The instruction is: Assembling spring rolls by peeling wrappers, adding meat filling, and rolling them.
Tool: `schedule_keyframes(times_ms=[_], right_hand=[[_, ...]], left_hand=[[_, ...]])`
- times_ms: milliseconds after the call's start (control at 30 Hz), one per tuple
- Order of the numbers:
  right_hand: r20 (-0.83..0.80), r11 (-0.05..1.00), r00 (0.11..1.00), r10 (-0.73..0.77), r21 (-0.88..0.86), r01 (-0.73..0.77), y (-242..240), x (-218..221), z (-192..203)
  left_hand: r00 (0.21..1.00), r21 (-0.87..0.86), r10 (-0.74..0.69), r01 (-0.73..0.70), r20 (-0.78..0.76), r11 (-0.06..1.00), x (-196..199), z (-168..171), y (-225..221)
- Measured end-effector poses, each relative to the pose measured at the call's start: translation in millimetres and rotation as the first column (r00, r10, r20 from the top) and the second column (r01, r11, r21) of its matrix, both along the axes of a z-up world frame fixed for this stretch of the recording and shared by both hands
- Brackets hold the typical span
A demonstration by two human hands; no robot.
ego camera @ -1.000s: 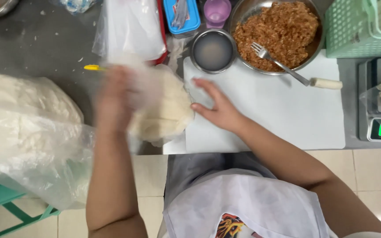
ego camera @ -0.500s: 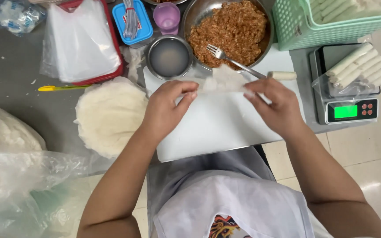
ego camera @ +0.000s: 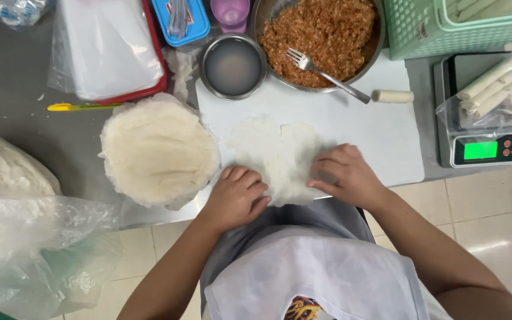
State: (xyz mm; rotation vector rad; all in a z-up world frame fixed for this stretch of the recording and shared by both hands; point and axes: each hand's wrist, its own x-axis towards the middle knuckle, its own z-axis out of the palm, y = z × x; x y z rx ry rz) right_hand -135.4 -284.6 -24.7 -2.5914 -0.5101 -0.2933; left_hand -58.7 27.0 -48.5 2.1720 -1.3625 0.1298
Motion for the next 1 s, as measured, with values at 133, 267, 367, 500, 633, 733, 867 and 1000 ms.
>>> schedule_keyframes(times_ms=[133,267,367,500,633,733,867,1000], right_hand=[[-0.226,0.99,0.974,-0.011,-0.139,-0.021,8,20,-10],[0.182,0.941,0.95,-0.252,-0.185,0.285,-34,68,-9],[0.281,0.849,0.862,-0.422,-0.212,0.485,-65,107,-19],[-0.122,0.841,0.848,-0.516,-0.259,0.475,-59,123,-1],[-0.305,0.575,0.649,-0.697,-0.779,0.252,-56,129,118],[0.315,0.513,0.865,-0.39,-0.706,0.488,-88,137,123],[0.312,0.365,0.839,-0.447,-0.792,0.489,-88,182,108],[0.286,0.474,0.879,-0.382,-0.756,0.452,-100,203,73]], left_hand=[[0.999,-0.002,0.015,-0.015,0.032,1.0,10,-7,-6],[0.981,0.004,0.18,-0.181,0.078,0.984,13,-18,-21],[0.976,-0.014,0.199,-0.199,0.083,0.98,9,-26,-41],[0.99,0.0,0.134,-0.135,0.045,0.991,-6,-18,-35],[0.991,0.063,0.136,-0.137,0.014,0.989,-18,-5,-9],[0.992,0.087,0.124,-0.126,0.026,0.988,-16,-2,-4],[0.984,0.107,0.162,-0.17,0.08,0.98,-18,-4,-6],[0.976,0.08,0.195,-0.203,0.094,0.976,-17,-4,-4]])
